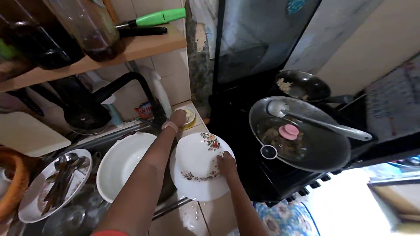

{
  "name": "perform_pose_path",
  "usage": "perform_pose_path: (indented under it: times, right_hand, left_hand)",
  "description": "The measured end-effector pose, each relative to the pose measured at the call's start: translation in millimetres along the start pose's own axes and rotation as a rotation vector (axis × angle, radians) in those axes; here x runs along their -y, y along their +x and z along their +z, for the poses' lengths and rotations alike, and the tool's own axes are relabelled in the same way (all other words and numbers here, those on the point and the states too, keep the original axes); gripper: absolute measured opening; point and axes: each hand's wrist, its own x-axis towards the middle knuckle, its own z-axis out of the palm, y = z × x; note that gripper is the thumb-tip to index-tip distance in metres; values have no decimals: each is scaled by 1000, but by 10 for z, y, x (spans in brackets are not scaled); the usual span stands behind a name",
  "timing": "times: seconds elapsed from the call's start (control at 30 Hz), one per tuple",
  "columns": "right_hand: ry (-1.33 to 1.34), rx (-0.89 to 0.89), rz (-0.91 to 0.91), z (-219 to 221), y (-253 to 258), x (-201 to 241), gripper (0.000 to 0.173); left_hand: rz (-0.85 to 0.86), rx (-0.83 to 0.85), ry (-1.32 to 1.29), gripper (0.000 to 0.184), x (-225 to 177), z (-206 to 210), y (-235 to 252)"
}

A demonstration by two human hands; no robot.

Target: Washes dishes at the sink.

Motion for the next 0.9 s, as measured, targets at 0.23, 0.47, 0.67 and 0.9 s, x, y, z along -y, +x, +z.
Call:
perform_pose_path:
  times: [0.23, 0.47, 0.67, 0.9]
  right_hand:
    - [404, -93, -42, 75, -47, -64, 33]
    - [1133, 102, 73, 84, -143, -90, 47]
    - [1015, 50, -52, 132, -254, -147, 51]
    - [726, -122, -336, 78, -386, -35, 49]
  left_hand:
    - [-130, -233, -1242, 44, -26, -118, -374]
    - [212, -15, -727, 50, -93, -59, -1318]
    - [302, 23, -258, 29, -543, 397, -1593]
    - [451, 98, -588, 43, -945, 624, -2117]
